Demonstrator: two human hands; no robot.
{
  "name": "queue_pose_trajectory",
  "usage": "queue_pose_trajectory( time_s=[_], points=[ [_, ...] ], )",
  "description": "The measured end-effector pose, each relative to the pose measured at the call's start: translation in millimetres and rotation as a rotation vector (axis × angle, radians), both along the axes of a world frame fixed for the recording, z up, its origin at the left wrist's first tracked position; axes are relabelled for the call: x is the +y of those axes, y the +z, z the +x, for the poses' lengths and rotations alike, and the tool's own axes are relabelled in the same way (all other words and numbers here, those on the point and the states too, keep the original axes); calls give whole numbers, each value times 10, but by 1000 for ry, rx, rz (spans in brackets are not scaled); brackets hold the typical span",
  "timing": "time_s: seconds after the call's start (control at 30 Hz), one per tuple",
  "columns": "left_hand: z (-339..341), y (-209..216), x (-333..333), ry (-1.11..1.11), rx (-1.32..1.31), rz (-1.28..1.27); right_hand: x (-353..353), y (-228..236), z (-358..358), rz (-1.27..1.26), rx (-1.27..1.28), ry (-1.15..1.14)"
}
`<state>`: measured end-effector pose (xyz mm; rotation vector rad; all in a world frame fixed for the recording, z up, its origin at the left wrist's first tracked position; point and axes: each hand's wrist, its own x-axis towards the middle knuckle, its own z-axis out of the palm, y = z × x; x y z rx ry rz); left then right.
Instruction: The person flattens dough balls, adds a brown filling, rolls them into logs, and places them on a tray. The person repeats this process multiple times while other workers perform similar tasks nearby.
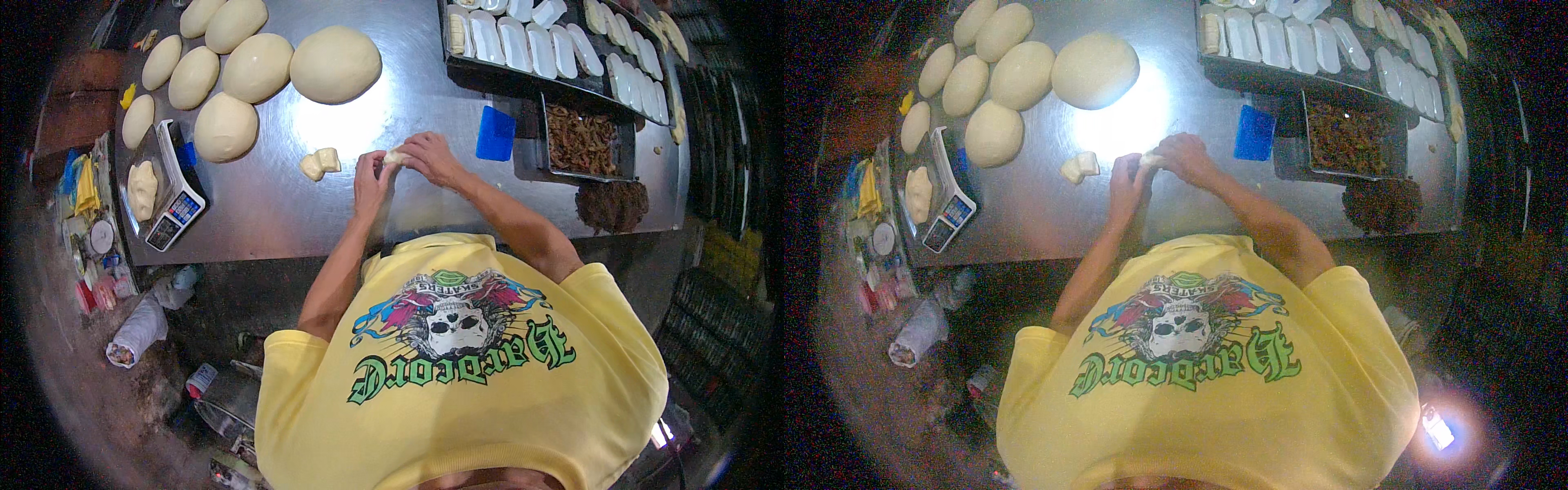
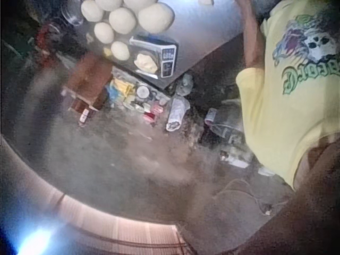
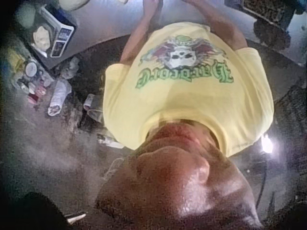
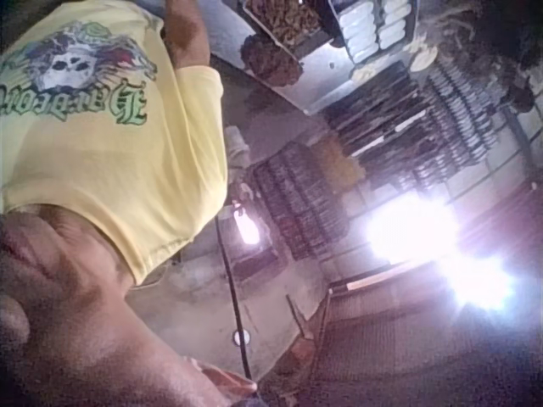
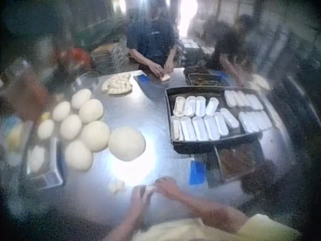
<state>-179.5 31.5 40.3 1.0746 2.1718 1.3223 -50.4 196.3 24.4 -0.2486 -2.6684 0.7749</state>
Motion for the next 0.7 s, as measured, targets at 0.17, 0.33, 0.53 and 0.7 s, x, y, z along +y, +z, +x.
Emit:
queue_pose_trajectory(
  time_s=[0.17,0.33,0.53,0.7],
  points=[
    [-28,6,26,-26,-60,-100,-20,77,6,-169,-146,-42],
    [-78,-220,61,-89,184,-53,-9,93,-42,-210,-297,-114],
    [-44,-10,283,117,522,-387,-30,191,-309,-26,-463,-439],
    [-253,-136,357,-7,148,-162,246,208,-451,-428,-555,-403]
  ],
)
